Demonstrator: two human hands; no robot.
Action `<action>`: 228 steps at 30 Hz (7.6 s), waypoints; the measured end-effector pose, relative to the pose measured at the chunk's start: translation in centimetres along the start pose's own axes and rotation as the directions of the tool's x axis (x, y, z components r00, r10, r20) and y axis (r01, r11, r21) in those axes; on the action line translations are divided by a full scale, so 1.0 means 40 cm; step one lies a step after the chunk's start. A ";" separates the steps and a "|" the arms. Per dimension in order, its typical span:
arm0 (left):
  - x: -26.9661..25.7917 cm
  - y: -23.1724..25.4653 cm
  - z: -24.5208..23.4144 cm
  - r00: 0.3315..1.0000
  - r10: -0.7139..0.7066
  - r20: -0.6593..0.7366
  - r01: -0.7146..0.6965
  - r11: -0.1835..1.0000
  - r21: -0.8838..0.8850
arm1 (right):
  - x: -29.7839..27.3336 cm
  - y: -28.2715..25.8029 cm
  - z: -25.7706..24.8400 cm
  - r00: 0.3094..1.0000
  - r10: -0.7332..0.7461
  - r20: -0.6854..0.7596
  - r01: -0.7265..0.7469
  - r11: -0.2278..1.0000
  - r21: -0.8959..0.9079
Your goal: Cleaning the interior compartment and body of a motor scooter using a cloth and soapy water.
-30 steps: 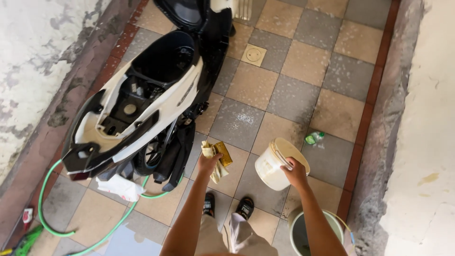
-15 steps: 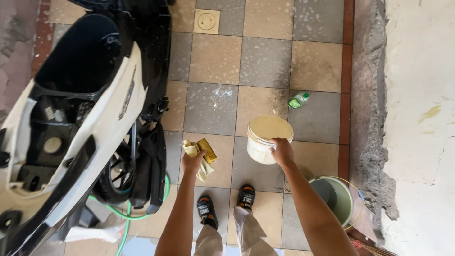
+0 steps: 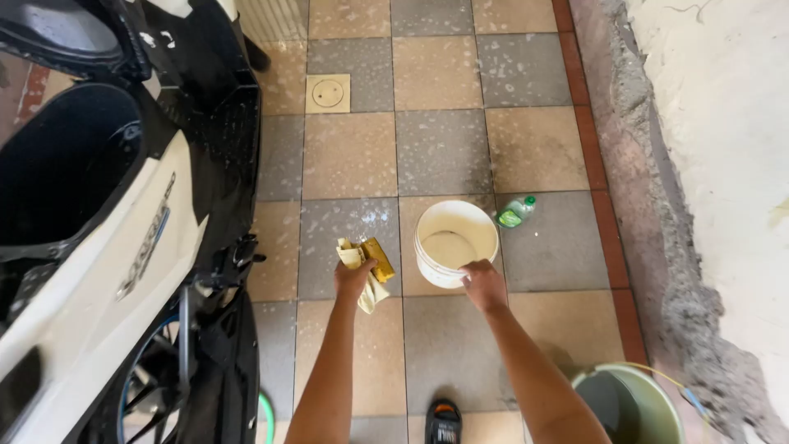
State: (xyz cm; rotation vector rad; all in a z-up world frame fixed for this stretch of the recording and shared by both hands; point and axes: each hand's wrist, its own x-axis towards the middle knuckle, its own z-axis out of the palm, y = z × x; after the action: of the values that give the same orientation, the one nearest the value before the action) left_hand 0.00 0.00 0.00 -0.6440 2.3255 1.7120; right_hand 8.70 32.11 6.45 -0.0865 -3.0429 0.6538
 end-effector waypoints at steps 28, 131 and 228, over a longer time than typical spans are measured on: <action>-0.268 0.016 0.104 0.939 -0.193 0.284 0.212 0.976 -0.038 | -0.210 0.054 0.240 0.813 0.362 0.456 -0.581 0.543 0.607; -0.605 1.128 -1.037 0.976 0.055 0.209 -0.134 0.912 0.387 | 0.258 -1.465 -0.819 0.046 -0.976 -0.212 0.999 0.040 0.036; -0.731 0.602 -1.464 0.485 -0.097 -0.869 0.771 0.517 0.372 | 0.375 -2.121 -0.070 -0.193 -0.838 0.511 0.959 -0.050 0.281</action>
State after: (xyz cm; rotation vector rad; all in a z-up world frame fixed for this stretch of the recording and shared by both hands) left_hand 21.56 -42.45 50.97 -1.8752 2.5418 0.0280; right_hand -10.27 -43.07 44.10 2.5365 -2.2493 0.0915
